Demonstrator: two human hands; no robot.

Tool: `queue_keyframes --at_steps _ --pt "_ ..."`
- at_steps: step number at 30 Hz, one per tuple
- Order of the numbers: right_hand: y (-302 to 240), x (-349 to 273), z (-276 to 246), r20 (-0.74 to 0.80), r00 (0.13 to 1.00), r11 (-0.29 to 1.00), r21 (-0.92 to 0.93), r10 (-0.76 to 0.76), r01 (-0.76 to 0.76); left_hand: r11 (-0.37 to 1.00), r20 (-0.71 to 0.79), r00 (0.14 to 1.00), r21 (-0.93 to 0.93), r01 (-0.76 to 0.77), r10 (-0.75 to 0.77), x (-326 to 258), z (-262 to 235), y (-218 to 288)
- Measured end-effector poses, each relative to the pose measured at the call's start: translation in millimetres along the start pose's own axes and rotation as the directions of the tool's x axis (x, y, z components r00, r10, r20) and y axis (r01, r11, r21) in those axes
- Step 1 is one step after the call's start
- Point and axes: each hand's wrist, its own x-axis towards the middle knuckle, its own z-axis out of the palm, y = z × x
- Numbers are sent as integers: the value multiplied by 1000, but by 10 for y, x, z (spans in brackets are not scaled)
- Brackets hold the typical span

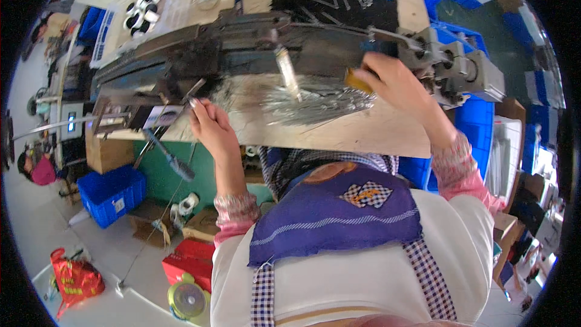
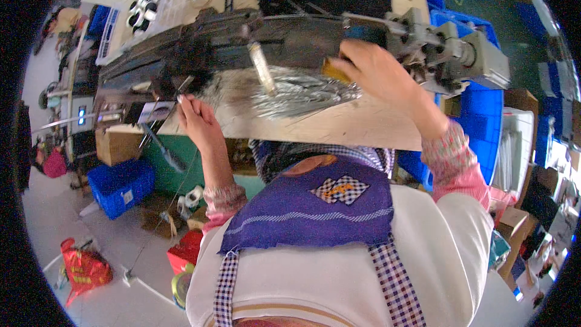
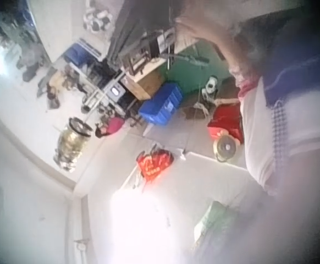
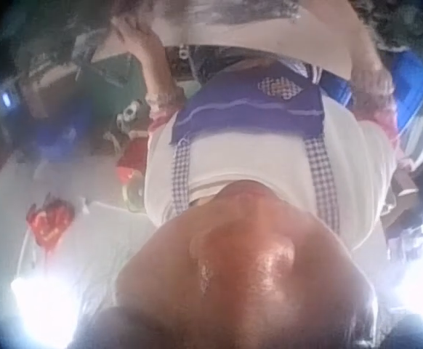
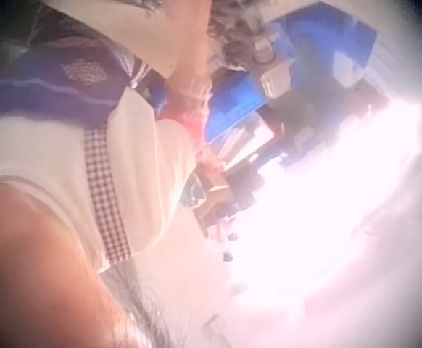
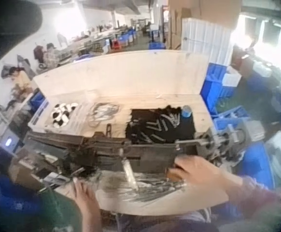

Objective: Manually assemble small metal components on a production line workbench.

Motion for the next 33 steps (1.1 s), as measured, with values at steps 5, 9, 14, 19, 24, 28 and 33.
queue_keyframes --at_steps 5,9,14,19,24,28,33 --pt "-361 -239 -518 196 945 951 115 263 -288 948 694 646 229 219 -317 -604 1386 102" --pt "-388 -350 -657 269 949 974 108 165 -200 753 690 382 371 544 -615 -484 1880 -258" --pt "-427 -369 -846 259 956 954 227 135 -196 815 506 650 227 533 -567 -388 1731 -429" --pt "-360 413 -824 -237 971 985 170 37 4 842 475 709 145 520 -520 -445 1835 -449" --pt "-98 919 -563 -241 963 991 13 -123 130 790 572 572 253 559 -588 -360 1878 -411" --pt "-53 892 -534 -201 979 999 30 -32 38 915 481 780 161 371 -401 -447 1759 -434" --pt "-226 1140 -241 87 983 986 65 -162 156 892 414 799 79 445 -436 -385 1679 -408"
